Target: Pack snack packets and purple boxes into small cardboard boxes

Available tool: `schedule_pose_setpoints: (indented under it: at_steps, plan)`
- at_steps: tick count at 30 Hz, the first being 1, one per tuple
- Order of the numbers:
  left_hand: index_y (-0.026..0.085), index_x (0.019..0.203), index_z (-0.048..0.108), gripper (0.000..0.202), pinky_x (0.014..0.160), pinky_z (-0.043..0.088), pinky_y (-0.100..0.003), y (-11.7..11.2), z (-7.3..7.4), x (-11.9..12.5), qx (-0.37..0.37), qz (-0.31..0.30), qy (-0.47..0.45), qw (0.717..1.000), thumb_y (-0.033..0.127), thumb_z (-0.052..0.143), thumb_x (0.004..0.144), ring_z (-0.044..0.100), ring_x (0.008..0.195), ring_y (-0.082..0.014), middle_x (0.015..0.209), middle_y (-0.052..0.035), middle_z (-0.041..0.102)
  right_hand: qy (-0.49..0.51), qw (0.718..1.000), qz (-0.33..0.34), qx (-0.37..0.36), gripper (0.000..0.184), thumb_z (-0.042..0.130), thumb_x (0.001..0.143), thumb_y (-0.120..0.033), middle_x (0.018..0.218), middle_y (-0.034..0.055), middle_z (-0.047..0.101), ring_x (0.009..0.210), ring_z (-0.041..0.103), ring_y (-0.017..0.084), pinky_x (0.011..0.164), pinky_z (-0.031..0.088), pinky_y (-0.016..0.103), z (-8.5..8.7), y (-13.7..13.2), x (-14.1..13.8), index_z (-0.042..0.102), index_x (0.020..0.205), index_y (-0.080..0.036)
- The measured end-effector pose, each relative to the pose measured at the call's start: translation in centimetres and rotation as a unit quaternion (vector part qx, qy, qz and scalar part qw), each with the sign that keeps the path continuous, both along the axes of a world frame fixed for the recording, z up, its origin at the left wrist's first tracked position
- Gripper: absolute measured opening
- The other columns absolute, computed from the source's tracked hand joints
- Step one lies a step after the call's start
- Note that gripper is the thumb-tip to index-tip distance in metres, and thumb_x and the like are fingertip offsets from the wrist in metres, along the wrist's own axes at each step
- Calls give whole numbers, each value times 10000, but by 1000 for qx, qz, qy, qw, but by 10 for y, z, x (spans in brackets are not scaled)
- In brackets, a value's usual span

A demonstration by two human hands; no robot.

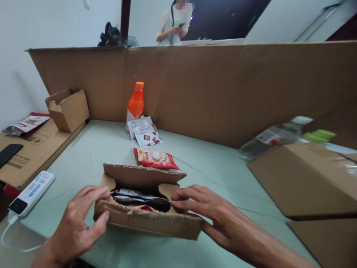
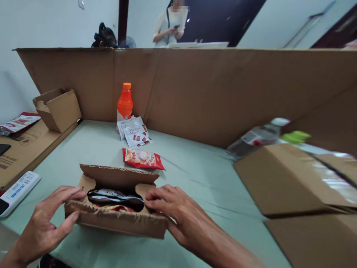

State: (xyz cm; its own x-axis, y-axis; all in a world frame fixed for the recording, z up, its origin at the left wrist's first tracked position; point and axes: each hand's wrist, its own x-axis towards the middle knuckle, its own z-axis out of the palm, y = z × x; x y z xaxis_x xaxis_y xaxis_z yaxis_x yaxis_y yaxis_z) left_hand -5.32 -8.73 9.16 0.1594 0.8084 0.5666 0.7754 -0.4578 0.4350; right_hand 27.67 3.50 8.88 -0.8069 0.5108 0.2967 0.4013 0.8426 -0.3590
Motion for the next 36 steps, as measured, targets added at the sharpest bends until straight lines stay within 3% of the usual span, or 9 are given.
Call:
schedule_pose_setpoints:
  at_steps: [7, 12, 16, 20, 22, 25, 29, 33, 36]
  plan:
    - [201, 1330, 552, 368, 996, 553, -252, -1, -14, -4, 4, 7, -5, 1000, 148, 573, 966, 696, 1091, -160, 1142, -58, 732, -10, 999, -19, 33, 592, 454, 722, 32, 1207, 63, 738, 1101, 686, 223, 904, 591, 400, -1, -9, -2, 719, 1160, -265]
    - [215, 1511, 395, 525, 944, 593, -275, 1, -16, -4, 3, 35, 27, 999, 245, 542, 1007, 717, 1067, -194, 1197, -79, 708, 61, 997, -38, 40, 401, 453, 936, -39, 1100, 27, 773, 1029, 715, 177, 863, 592, 326, 20, -5, -3, 687, 1147, -286]
    - [241, 1444, 466, 456, 961, 586, -323, 4, -14, 1, 11, 41, 47, 998, 172, 517, 996, 659, 1161, -224, 1264, -94, 647, 120, 975, -155, 104, 377, 491, 1024, -199, 1365, 87, 675, 1263, 630, 237, 1028, 540, 431, 35, -2, -16, 578, 1382, -282]
    - [219, 1467, 439, 468, 1110, 495, -414, 4, -21, 2, 7, 73, 58, 996, 174, 517, 1008, 465, 1419, -280, 1563, -146, 410, 53, 988, -46, 134, 384, 524, 1023, -386, 1415, 173, 637, 1297, 610, 309, 1035, 518, 510, 8, -13, -32, 579, 1352, -195]
    - [215, 1473, 427, 474, 1168, 436, -414, 6, -25, 0, -9, 36, 63, 997, 140, 483, 1009, 420, 1453, -258, 1562, -123, 430, 32, 989, -13, 141, 422, 521, 1018, -436, 1403, 207, 639, 1299, 608, 327, 1043, 501, 533, -12, -20, -32, 573, 1334, -161]
    - [211, 1447, 452, 463, 1179, 421, -392, 10, -27, -4, -21, -19, 63, 998, 100, 447, 998, 414, 1447, -230, 1474, -93, 527, 40, 991, 2, 125, 600, 509, 1019, -478, 1446, 225, 598, 1383, 539, 310, 1097, 467, 523, -27, -27, -25, 412, 1500, -133]
    - [223, 1402, 496, 429, 1142, 453, -419, 18, -31, -8, -20, -22, 50, 998, 107, 467, 990, 436, 1418, -245, 1437, -89, 551, 47, 995, 32, 84, 713, 531, 1024, -404, 1433, 182, 615, 1380, 540, 254, 1117, 470, 458, -16, -22, -21, 217, 1621, -176]
    - [245, 1405, 512, 442, 1137, 446, -455, 21, -40, -9, -13, -28, 25, 999, 103, 455, 990, 414, 1433, -269, 1458, -81, 532, -55, 994, 43, 84, 726, 549, 958, -628, 1568, 187, 473, 1463, 414, 351, 1158, 368, 588, -5, -7, -27, 426, 1559, -241]
    - [283, 1419, 515, 468, 1126, 445, -488, 20, -43, -10, -13, -24, 9, 1000, 112, 453, 988, 418, 1428, -292, 1463, -66, 531, -105, 991, 63, 61, 823, 564, 875, -760, 1629, 206, 365, 1495, 324, 418, 1149, 281, 680, -1, 3, -38, 457, 1548, -297]
